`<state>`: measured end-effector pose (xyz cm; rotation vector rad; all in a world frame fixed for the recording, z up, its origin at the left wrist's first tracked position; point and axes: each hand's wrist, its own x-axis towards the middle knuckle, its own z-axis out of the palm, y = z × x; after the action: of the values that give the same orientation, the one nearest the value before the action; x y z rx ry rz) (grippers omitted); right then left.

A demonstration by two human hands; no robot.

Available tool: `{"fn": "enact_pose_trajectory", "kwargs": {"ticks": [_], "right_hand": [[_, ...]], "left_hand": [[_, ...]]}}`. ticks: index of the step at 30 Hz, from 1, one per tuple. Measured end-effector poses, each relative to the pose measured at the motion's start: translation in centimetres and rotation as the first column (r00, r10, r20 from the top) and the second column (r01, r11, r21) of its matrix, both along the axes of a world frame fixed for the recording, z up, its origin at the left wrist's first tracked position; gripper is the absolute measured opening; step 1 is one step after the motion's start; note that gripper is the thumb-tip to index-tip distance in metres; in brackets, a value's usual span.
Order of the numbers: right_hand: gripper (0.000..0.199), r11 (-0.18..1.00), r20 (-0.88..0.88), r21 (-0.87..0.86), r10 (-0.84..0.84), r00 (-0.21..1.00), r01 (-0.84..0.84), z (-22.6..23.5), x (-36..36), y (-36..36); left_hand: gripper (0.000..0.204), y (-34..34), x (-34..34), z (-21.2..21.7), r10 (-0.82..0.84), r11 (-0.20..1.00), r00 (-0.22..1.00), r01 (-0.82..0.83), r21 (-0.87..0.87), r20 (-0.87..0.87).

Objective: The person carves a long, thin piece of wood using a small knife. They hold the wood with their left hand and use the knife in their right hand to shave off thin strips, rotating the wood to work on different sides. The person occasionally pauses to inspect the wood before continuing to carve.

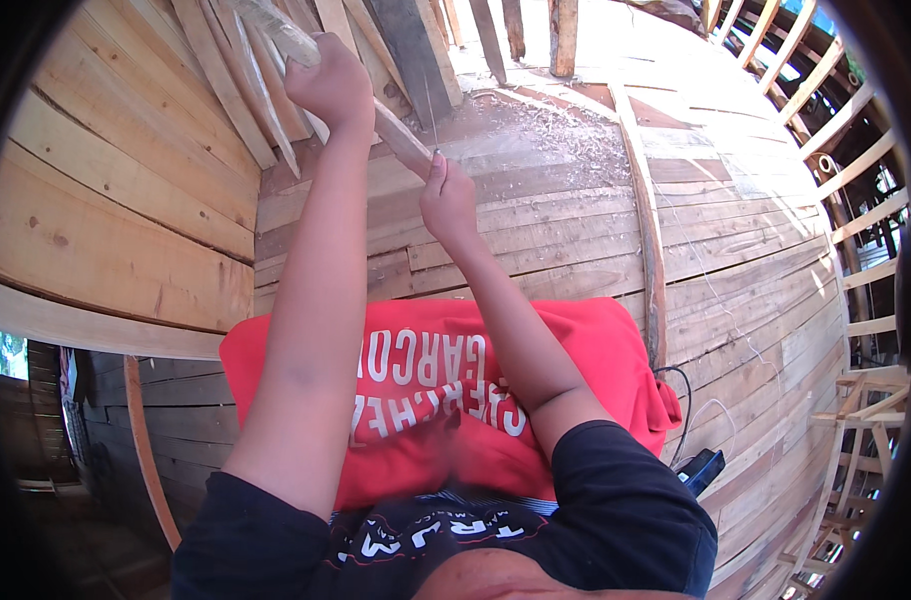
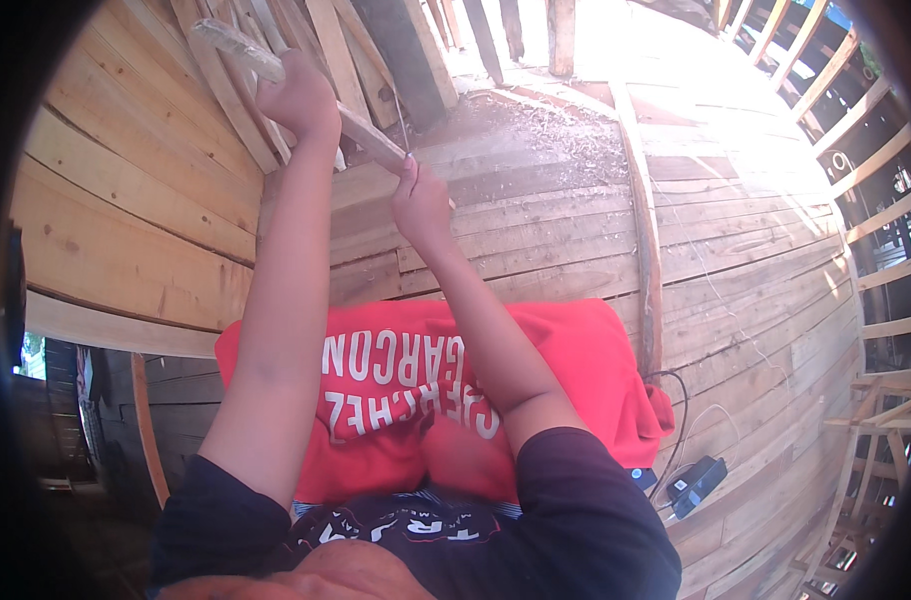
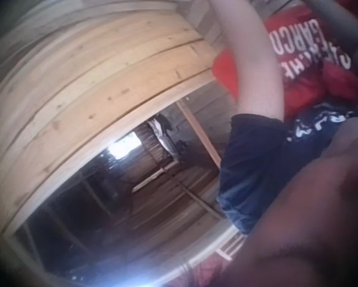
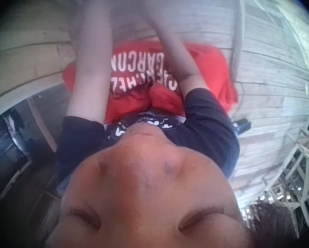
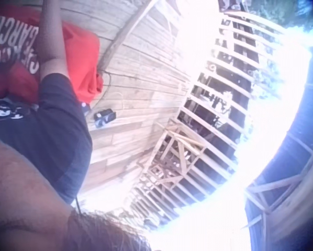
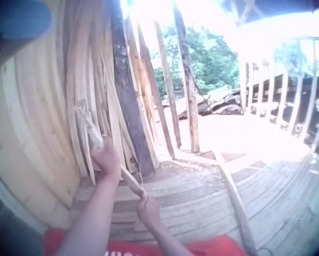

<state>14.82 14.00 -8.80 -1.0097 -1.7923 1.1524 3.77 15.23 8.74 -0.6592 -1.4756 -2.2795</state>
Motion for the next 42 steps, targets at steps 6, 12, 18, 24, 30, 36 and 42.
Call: {"fn": "enact_pose_trajectory", "kwargs": {"ticks": [6,12,18,24,30,36,42], "right_hand": [[0.05,1.0,0.007,0.006,0.025,1.0,-0.025,1.5,0.4,0.3],[0.051,0.997,0.103,-0.068,0.04,0.994,-0.033,-1.2,1.0,1.3],[0.057,0.997,-0.065,0.038,-0.058,0.996,0.061,-3.3,0.8,1.8],[0.057,0.999,-0.023,0.044,-0.011,1.0,0.012,1.4,1.6,0.8],[0.057,0.987,0.119,-0.151,0.066,0.991,-0.047,-2.8,2.1,2.6],[0.059,0.999,-0.034,-0.001,0.045,0.998,-0.045,-2.9,2.6,1.8],[0.048,0.992,0.048,0.073,0.102,0.994,-0.105,0.9,3.1,-1.0]], "left_hand": [[0.016,0.9,-0.1,-0.1,0.063,0.995,0.998,-0.062,-0.077,0.001],[0.016,2.2,3.9,0.7,-0.013,0.999,0.993,0.007,-0.054,-0.117],[0.018,3.3,4.7,0.4,-0.001,0.998,0.975,-0.014,-0.065,-0.222],[0.016,1.4,3.9,0.3,0.034,0.988,0.989,-0.056,-0.145,-0.146],[0.018,1.2,6.7,1.0,-0.041,0.988,0.994,0.025,-0.151,-0.103],[0.022,0.2,6.8,0.2,-0.108,0.994,0.975,0.103,-0.035,-0.193],[0.029,-5.4,5.5,-1.2,-0.574,0.814,0.816,0.578,-0.057,0.066]]}}
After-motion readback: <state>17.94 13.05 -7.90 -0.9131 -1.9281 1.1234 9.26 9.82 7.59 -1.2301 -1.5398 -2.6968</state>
